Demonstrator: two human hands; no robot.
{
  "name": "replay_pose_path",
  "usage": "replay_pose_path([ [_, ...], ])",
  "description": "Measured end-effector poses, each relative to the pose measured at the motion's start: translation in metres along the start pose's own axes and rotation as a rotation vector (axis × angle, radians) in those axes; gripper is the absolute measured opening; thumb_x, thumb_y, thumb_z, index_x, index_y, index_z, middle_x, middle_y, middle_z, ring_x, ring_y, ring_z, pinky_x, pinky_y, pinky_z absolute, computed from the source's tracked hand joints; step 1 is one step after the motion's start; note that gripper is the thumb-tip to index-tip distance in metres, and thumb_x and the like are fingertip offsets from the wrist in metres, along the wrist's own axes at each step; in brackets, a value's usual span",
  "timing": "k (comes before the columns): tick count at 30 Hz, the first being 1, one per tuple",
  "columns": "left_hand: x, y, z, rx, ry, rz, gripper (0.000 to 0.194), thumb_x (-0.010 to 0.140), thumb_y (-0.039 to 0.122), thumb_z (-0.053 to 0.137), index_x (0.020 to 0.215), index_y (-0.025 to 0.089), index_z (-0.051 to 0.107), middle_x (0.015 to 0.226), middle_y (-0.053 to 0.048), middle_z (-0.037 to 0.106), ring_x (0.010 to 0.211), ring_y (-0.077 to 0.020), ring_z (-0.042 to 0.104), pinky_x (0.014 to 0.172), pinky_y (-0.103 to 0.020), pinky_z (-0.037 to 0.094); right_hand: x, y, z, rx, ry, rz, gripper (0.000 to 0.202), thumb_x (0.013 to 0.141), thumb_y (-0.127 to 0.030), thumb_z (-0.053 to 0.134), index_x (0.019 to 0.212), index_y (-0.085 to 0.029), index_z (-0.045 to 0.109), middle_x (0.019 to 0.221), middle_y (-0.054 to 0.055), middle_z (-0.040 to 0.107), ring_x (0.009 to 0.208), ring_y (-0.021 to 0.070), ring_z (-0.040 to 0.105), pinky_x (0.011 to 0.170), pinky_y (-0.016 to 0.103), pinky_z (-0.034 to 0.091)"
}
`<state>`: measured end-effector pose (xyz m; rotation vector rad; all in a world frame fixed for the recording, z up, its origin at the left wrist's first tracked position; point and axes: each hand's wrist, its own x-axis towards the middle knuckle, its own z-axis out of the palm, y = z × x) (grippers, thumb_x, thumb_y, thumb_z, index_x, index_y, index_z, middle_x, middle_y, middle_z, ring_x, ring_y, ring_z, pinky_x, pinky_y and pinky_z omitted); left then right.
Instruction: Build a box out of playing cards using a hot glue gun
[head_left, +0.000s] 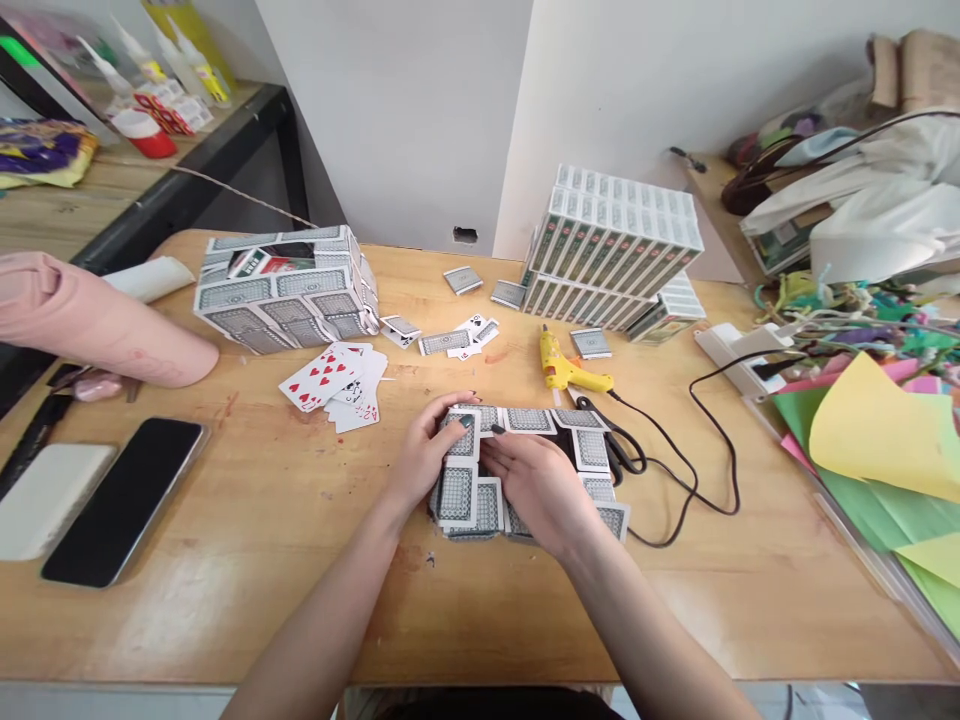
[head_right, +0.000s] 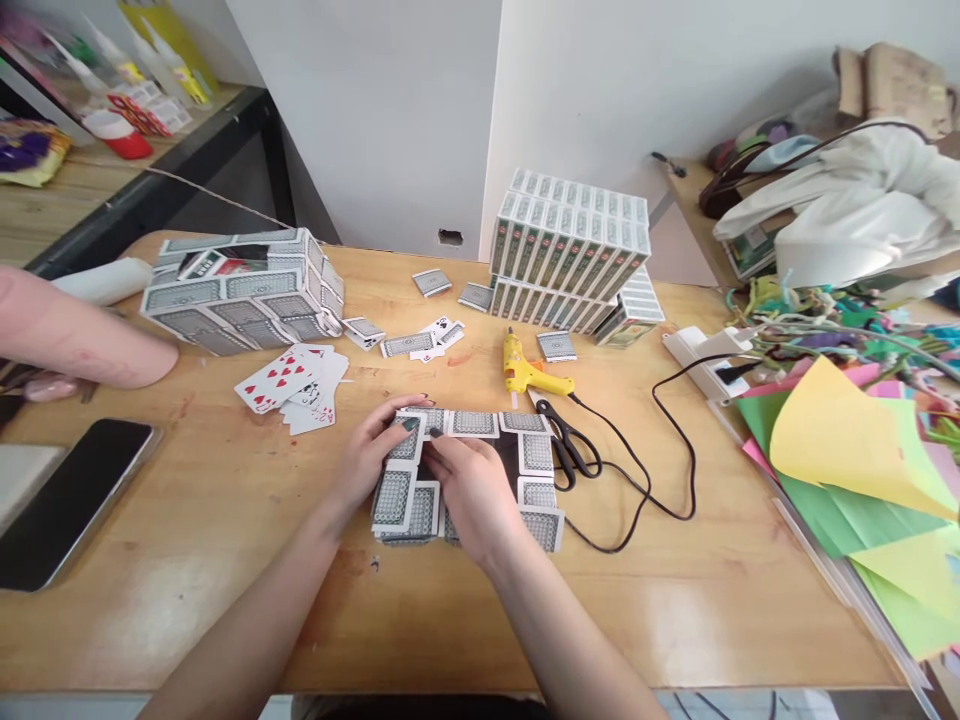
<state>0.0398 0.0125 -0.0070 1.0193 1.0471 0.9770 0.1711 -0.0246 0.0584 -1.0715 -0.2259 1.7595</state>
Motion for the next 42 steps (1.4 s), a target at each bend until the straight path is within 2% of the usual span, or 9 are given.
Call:
replay_pose_path([
  [6,-0.006,-0.007,-0.013,-0.014,-0.168,0.137,0.045,0.081,0.027,0.057,0.125,0.019,0.051,0.134,-0.008,0.052,0.131,-0.0245,0.040,0.111,-0.039,0.026,-0.034,-0.015,-0.018,-0.140,-0.102,0.108,0.027,0.070,-0.022,0.071,0.097,-0.019,0.072,0.111,0.008,0.069,0.116,0.0229,0.056,0.106,0.037,0.035],
  [9,-0.010,-0.004,-0.015,0.084,-0.276,0.184,0.055,0.080,0.027,0.061,0.132,0.020,0.045,0.140,-0.007,0.045,0.136,-0.0251,0.031,0.115,-0.039,0.019,-0.051,-0.020,-0.029,-0.315,-0.051,0.065,0.040,0.073,-0.030,0.072,0.111,-0.021,0.067,0.128,0.008,0.060,0.126,0.0226,0.048,0.110,0.040,0.031],
  [12,-0.013,-0.001,-0.014,0.131,-0.358,0.162,0.059,0.081,0.031,0.060,0.135,0.019,0.040,0.140,-0.010,0.044,0.135,-0.0280,0.033,0.112,-0.042,0.025,-0.066,-0.030,-0.038,-0.630,-0.047,-0.027,0.044,0.076,-0.037,0.068,0.118,-0.024,0.064,0.130,0.008,0.058,0.124,0.0240,0.050,0.107,0.043,0.035],
  [14,-0.013,0.000,-0.014,0.126,-0.388,0.119,0.061,0.081,0.033,0.060,0.137,0.020,0.037,0.139,-0.011,0.045,0.132,-0.0293,0.036,0.108,-0.043,0.031,-0.072,-0.040,-0.048,-0.840,0.056,-0.174,0.034,0.079,-0.040,0.064,0.108,-0.023,0.069,0.118,0.009,0.066,0.114,0.0258,0.058,0.102,0.045,0.041],
  [18,-0.015,0.005,-0.020,0.164,-0.432,0.049,0.062,0.083,0.034,0.059,0.138,0.024,0.033,0.143,-0.010,0.040,0.132,-0.0279,0.036,0.107,-0.041,0.033,-0.062,-0.055,-0.082,-0.914,0.503,-0.626,0.027,0.080,-0.043,0.062,0.094,-0.022,0.072,0.103,0.008,0.072,0.105,0.0270,0.063,0.097,0.046,0.045],
  [22,-0.023,0.014,-0.030,0.277,-0.474,-0.011,0.071,0.081,0.035,0.063,0.142,0.028,0.027,0.150,-0.008,0.030,0.137,-0.0277,0.030,0.111,-0.042,0.029,-0.036,-0.041,-0.119,-0.713,0.364,-0.533,0.037,0.081,-0.047,0.060,0.108,-0.024,0.068,0.120,0.007,0.065,0.116,0.0278,0.057,0.100,0.044,0.044],
  [25,-0.033,0.020,-0.037,0.355,-0.469,-0.067,0.071,0.082,0.037,0.061,0.143,0.029,0.026,0.151,-0.005,0.030,0.137,-0.0267,0.031,0.113,-0.042,0.027,-0.026,-0.020,-0.125,-0.544,0.305,-0.501,0.043,0.083,-0.050,0.056,0.118,-0.026,0.064,0.129,0.006,0.060,0.122,0.0276,0.051,0.104,0.044,0.038],
  [34,-0.045,0.015,-0.076,0.216,-0.284,-0.087,0.064,0.082,0.039,0.060,0.140,0.028,0.036,0.148,-0.003,0.037,0.136,-0.0302,0.032,0.112,-0.042,0.028,-0.011,0.005,-0.089,-0.543,0.100,-0.519,0.040,0.089,-0.048,0.047,0.119,-0.029,0.064,0.138,0.001,0.051,0.131,0.0251,0.042,0.112,0.042,0.027],
  [42,-0.057,0.013,-0.074,0.169,-0.052,-0.041,0.064,0.078,0.042,0.063,0.135,0.021,0.041,0.143,-0.008,0.043,0.132,-0.0333,0.036,0.108,-0.040,0.035,0.033,-0.024,-0.074,-0.740,-0.032,-0.527,0.040,0.084,-0.048,0.054,0.112,-0.023,0.068,0.120,0.006,0.065,0.115,0.0244,0.057,0.104,0.042,0.039],
])
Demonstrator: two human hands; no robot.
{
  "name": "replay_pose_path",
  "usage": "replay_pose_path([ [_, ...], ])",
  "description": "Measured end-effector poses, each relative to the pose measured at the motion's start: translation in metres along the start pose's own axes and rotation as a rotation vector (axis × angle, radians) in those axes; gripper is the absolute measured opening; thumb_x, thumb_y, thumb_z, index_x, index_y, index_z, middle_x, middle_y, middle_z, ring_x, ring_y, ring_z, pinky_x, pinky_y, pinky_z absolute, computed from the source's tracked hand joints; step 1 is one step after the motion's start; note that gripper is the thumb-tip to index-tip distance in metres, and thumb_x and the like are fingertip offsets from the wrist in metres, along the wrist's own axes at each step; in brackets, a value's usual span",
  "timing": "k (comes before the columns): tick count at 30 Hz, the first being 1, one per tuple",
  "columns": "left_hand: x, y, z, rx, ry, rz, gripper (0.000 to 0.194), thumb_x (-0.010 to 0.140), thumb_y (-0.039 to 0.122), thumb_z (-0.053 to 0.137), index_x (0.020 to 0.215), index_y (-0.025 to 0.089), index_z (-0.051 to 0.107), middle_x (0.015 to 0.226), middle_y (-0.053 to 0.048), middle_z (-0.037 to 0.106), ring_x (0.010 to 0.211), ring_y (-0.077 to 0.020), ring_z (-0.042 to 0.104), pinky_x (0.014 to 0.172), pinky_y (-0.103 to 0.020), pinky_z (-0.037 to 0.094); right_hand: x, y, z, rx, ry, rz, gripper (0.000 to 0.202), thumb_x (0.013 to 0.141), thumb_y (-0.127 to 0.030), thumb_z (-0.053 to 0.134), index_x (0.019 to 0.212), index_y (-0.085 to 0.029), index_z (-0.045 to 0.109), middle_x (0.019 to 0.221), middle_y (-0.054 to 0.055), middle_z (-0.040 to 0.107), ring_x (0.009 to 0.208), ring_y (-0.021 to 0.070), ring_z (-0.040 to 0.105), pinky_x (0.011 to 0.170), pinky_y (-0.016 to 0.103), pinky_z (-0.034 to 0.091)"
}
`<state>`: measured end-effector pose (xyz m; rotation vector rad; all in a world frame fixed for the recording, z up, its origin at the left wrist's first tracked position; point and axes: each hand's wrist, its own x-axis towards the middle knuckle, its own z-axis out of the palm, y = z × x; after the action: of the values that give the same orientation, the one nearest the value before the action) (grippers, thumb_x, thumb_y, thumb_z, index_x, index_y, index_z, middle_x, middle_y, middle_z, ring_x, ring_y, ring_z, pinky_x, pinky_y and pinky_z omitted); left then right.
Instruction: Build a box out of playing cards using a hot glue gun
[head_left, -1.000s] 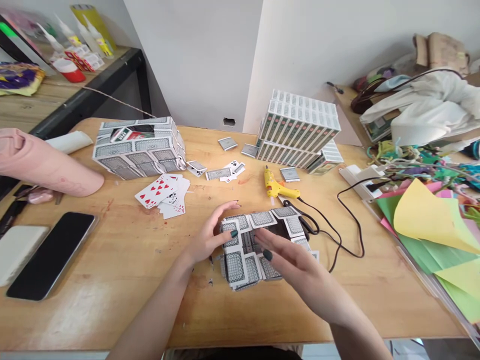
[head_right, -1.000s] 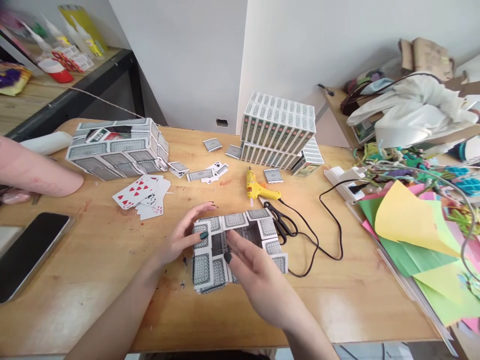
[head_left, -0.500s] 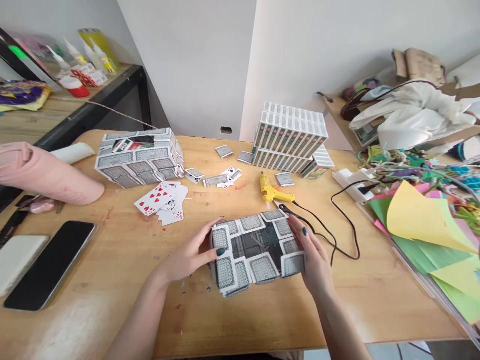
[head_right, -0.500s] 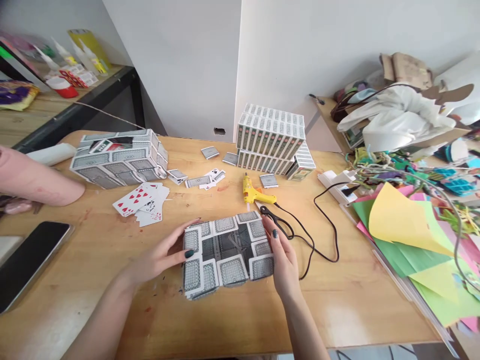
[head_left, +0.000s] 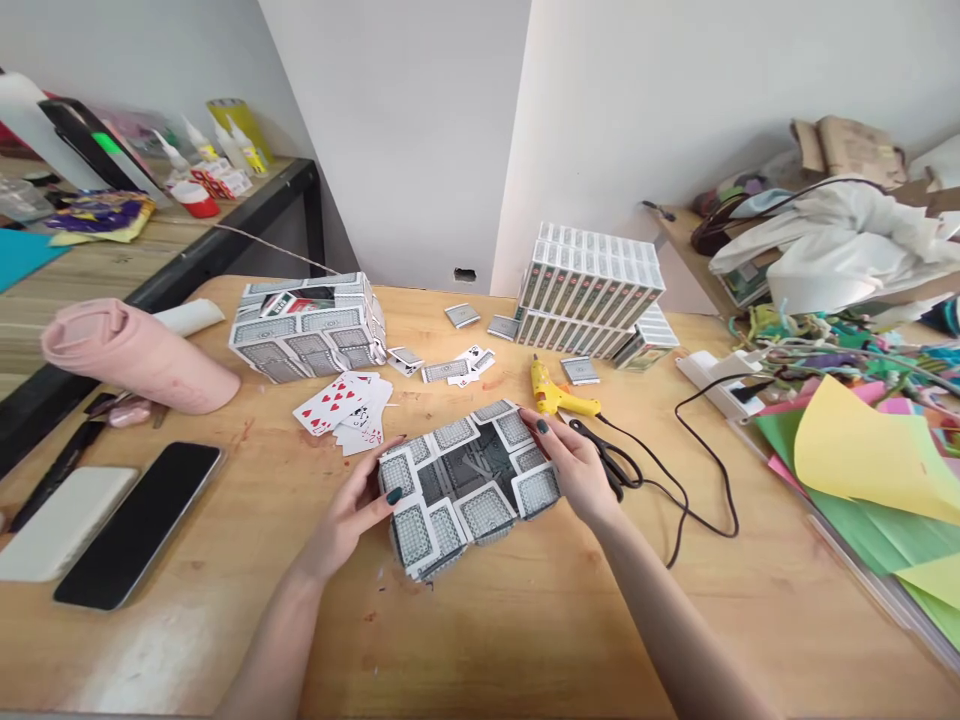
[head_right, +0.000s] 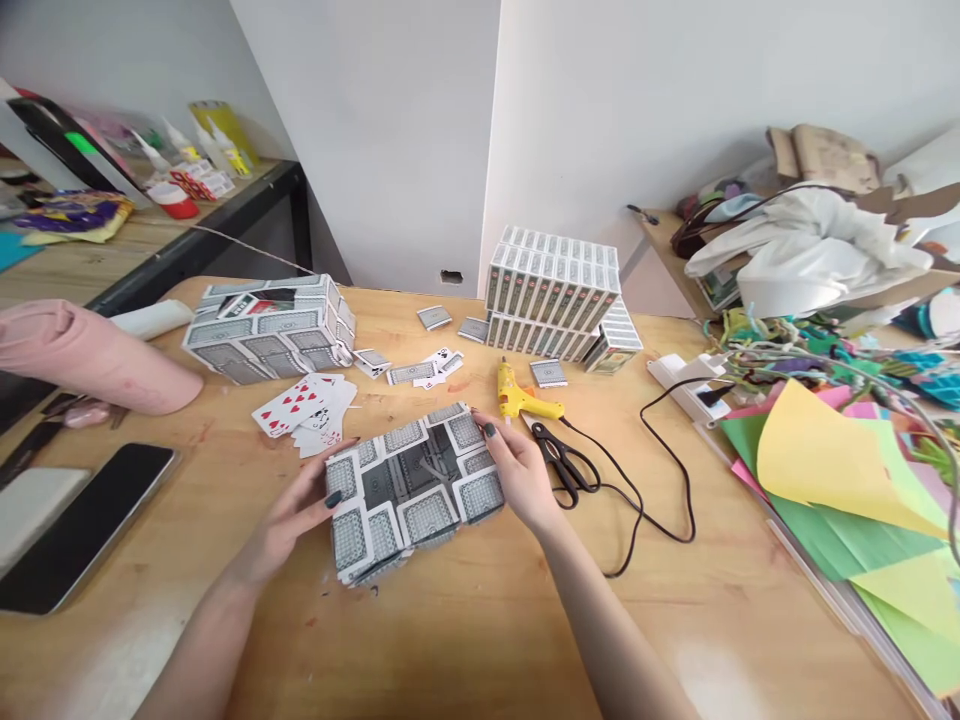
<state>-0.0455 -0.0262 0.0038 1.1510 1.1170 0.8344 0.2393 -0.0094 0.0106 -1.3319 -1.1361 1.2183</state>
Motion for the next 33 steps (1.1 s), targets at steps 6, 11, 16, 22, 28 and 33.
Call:
replay_pose_path([
  [6,-0.008,-0.001,0.007,0.140,-0.034,-0.014,0.066,0.076,0.045,0.065,0.134,0.024,0.040,0.143,-0.009,0.042,0.131,-0.0316,0.038,0.109,-0.043,0.032,0.045,-0.013,-0.027,-0.520,0.159,-0.112,0.027,0.077,-0.028,0.055,0.096,-0.019,0.072,0.100,0.006,0.072,0.083,0.0199,0.066,0.083,0.038,0.051],
  [11,-0.018,-0.001,0.015,0.384,-0.012,-0.016,0.082,0.066,0.045,0.075,0.137,0.028,0.038,0.139,-0.011,0.046,0.127,-0.0336,0.042,0.107,-0.048,0.032,0.052,-0.020,-0.051,-0.817,0.266,-0.117,0.031,0.074,-0.022,0.050,0.095,-0.020,0.073,0.091,0.005,0.072,0.076,0.0188,0.064,0.077,0.036,0.050],
  [16,0.017,0.017,0.005,0.432,-0.034,0.103,0.044,0.088,0.047,0.046,0.125,0.026,0.053,0.113,-0.007,0.064,0.110,-0.0256,0.057,0.100,-0.040,0.040,0.037,-0.012,-0.062,-0.720,0.312,-0.032,0.031,0.076,-0.029,0.050,0.096,-0.021,0.072,0.095,0.005,0.073,0.075,0.0188,0.064,0.073,0.034,0.049],
  [22,0.122,0.037,0.026,0.963,0.000,0.269,0.028,0.088,0.023,0.042,0.103,0.023,0.067,0.118,-0.005,0.062,0.098,-0.0195,0.060,0.086,-0.030,0.046,0.019,-0.008,-0.059,-0.607,0.375,0.009,0.032,0.076,-0.035,0.052,0.095,-0.020,0.073,0.093,0.007,0.073,0.066,0.0176,0.063,0.062,0.031,0.049],
  [28,0.171,0.037,0.051,1.066,0.033,0.167,0.022,0.078,0.014,0.053,0.094,0.018,0.068,0.104,-0.012,0.065,0.092,-0.0262,0.062,0.077,-0.033,0.044,0.013,-0.001,-0.072,-0.786,0.318,-0.117,0.029,0.077,-0.029,0.050,0.096,-0.020,0.071,0.099,0.007,0.071,0.076,0.0202,0.063,0.070,0.035,0.052],
  [33,0.169,0.031,0.043,1.039,-0.020,0.118,0.007,0.074,0.023,0.062,0.074,0.021,0.068,0.079,-0.007,0.069,0.077,-0.0232,0.063,0.069,-0.030,0.043,0.037,0.009,-0.075,-1.119,0.085,-0.324,0.049,0.073,-0.012,0.048,0.119,-0.020,0.061,0.123,0.008,0.062,0.115,0.0279,0.049,0.095,0.045,0.044],
])
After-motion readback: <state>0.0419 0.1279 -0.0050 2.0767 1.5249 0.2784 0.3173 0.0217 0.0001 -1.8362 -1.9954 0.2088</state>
